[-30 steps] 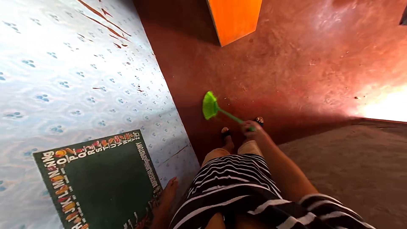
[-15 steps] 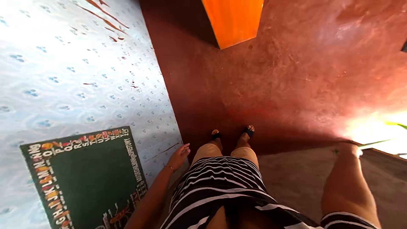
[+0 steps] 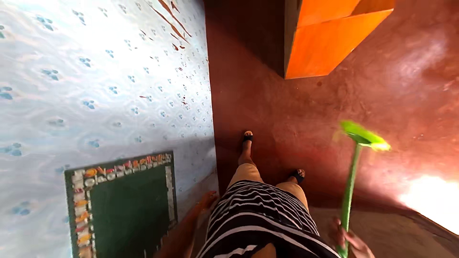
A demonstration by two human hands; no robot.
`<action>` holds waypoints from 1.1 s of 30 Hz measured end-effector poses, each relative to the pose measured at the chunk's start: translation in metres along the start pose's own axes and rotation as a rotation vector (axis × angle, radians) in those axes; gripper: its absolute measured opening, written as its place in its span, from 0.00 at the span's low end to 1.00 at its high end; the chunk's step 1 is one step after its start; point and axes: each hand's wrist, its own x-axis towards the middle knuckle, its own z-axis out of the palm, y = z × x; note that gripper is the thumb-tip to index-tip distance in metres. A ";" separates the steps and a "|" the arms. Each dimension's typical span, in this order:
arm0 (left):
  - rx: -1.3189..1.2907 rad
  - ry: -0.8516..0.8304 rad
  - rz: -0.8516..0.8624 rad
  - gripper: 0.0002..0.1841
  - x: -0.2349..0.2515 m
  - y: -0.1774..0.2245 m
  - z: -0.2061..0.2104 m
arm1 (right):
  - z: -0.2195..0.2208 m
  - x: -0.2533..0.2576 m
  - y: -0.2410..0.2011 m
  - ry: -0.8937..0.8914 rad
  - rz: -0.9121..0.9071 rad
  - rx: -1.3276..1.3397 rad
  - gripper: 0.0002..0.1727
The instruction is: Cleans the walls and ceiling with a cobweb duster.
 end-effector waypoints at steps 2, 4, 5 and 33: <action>0.060 0.029 0.044 0.28 0.024 0.002 -0.058 | 0.034 0.032 0.019 -0.108 0.189 0.042 0.16; 0.022 0.112 0.079 0.27 0.030 0.012 -0.110 | 0.069 0.086 0.025 -0.068 0.340 0.026 0.12; -0.029 0.166 0.101 0.27 0.026 0.021 -0.135 | 0.088 0.125 0.026 -0.035 0.393 0.016 0.09; 0.152 0.230 0.254 0.26 0.033 0.114 -0.313 | 0.029 0.230 -0.078 1.225 -0.045 -0.056 0.11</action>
